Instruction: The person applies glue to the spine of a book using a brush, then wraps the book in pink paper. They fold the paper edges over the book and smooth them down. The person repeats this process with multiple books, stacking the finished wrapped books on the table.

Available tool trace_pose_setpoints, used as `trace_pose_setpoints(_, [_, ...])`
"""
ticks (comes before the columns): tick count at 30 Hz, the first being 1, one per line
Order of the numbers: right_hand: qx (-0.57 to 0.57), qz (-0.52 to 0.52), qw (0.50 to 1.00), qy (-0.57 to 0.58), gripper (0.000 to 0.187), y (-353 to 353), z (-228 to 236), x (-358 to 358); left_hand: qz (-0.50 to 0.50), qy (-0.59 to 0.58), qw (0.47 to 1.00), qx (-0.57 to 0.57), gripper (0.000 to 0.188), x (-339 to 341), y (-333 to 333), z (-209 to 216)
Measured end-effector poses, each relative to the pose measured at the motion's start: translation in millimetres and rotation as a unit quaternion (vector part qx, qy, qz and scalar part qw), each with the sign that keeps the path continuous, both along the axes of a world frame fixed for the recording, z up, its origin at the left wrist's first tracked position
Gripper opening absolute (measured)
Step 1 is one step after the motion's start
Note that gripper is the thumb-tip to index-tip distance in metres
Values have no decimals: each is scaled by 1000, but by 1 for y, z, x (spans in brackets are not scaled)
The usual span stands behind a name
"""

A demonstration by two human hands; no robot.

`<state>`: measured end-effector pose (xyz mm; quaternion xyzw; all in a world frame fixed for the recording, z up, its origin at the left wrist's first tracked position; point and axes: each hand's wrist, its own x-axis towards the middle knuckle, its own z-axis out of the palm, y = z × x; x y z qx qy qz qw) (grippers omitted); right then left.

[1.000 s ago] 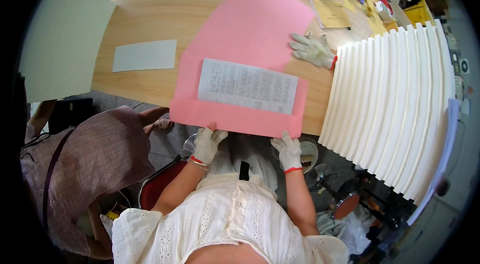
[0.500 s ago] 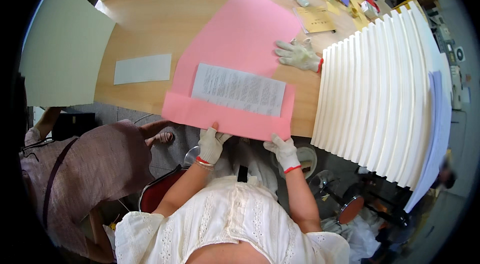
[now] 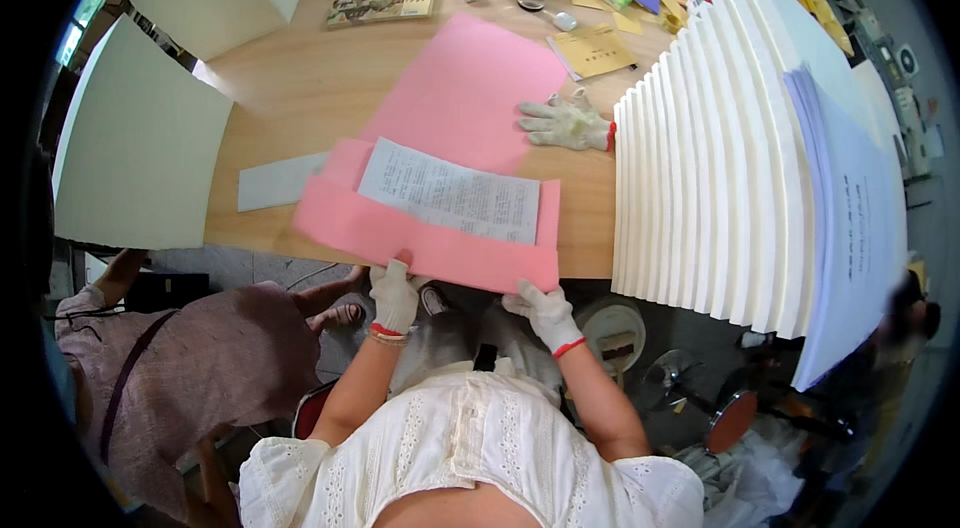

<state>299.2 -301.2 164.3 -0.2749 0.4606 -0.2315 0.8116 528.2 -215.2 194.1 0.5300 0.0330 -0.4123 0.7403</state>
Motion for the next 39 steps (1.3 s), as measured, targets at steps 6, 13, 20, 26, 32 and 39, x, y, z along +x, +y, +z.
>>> trace_pose_setpoints(6, [-8, 36, 998, -43, 22, 23, 13, 19, 38, -36, 999, 9, 36, 24, 28, 15])
trace_pose_setpoints(13, [115, 173, 927, -312, 73, 20, 44, 45, 95, -60, 994, 2, 53, 99, 118, 20])
trace_pose_setpoints(20, [-108, 155, 967, -173, 55, -17, 8, 50, 154, -87, 982, -66, 32, 167, 176, 57])
trace_pose_setpoints(26, [-149, 115, 981, -56, 52, -47, -3, 32, 205, -58, 973, -89, 29, 235, 146, 49])
trace_pose_setpoints(32, [-124, -35, 988, 82, 43, -46, -18, 44, 187, 1, 971, -146, 27, 341, 35, -4])
trace_pose_setpoints(39, [-552, 129, 708, 421, 53, -39, 1, 96, 182, 69, 970, -148, 26, 464, -66, -83])
